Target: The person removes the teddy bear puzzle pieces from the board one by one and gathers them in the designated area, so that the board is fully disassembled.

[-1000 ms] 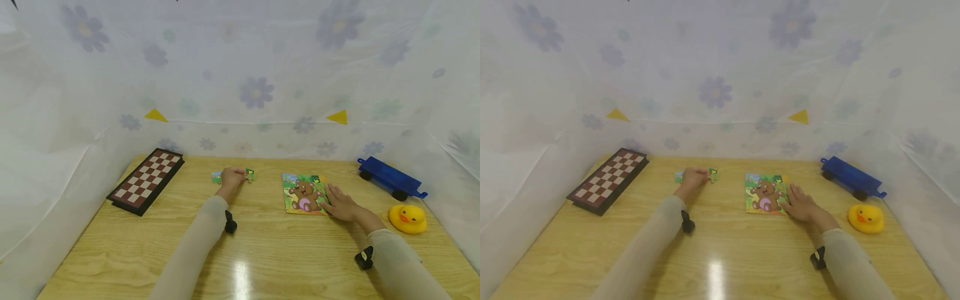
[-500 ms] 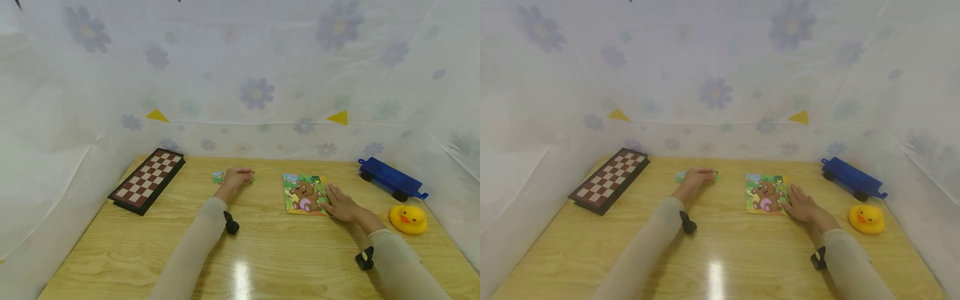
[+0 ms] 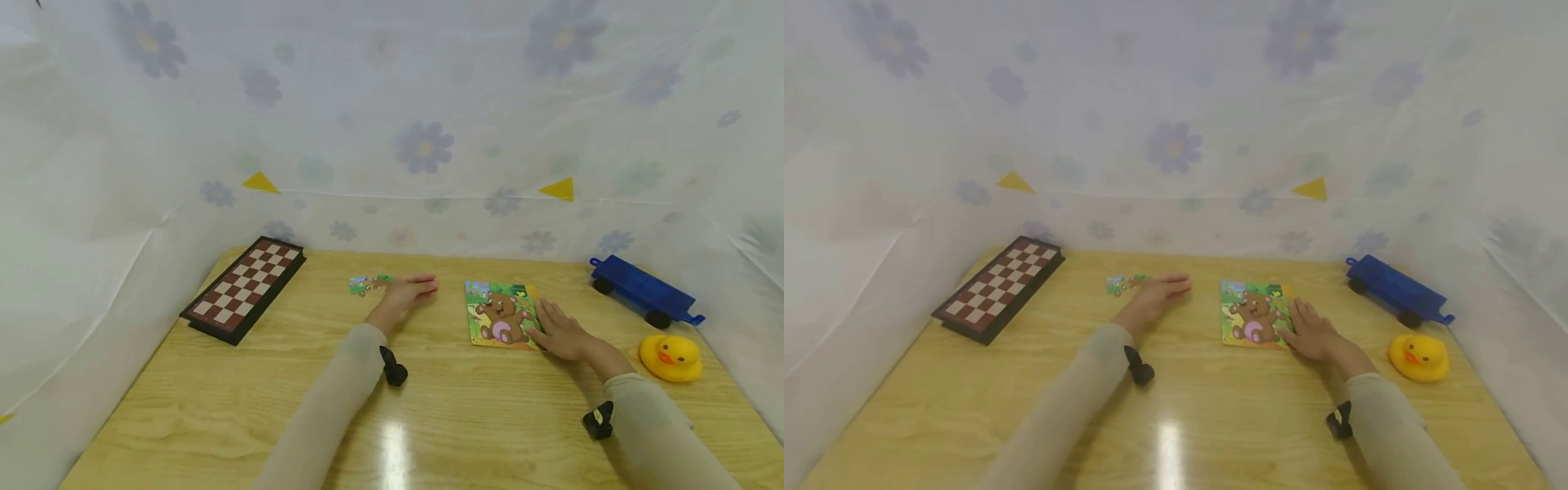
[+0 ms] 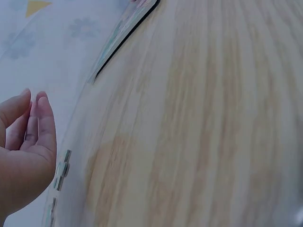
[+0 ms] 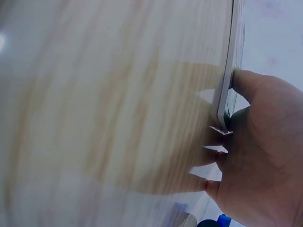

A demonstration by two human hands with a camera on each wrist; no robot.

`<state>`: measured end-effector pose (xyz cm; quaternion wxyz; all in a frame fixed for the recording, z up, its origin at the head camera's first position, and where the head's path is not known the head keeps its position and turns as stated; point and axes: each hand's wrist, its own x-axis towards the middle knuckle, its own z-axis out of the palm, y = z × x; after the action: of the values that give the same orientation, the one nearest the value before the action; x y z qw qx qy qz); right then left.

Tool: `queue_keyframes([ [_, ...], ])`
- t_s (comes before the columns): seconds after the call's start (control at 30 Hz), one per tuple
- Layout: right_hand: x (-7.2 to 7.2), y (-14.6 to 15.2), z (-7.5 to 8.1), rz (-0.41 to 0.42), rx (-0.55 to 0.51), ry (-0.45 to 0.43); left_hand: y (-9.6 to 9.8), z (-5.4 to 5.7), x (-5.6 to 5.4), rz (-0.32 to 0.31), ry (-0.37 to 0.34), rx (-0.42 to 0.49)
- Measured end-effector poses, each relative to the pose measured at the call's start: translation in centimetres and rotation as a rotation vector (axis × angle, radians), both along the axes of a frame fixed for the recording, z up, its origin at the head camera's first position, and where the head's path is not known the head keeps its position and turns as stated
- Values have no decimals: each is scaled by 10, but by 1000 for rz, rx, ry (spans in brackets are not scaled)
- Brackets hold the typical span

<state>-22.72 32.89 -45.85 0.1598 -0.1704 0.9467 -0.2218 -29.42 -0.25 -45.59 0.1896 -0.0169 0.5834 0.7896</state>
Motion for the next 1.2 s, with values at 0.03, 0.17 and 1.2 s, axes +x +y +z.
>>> queue_keyframes([
  [0.03,0,1,-1,3,-16,10,3,0,1,-9,6,-4],
  [0.17,-3,4,-9,4,-29,16,14,-1,6,-48,18,-31],
  [1.2,-7,7,-13,3,27,-3,66,-11,13,-114,108,-253],
])
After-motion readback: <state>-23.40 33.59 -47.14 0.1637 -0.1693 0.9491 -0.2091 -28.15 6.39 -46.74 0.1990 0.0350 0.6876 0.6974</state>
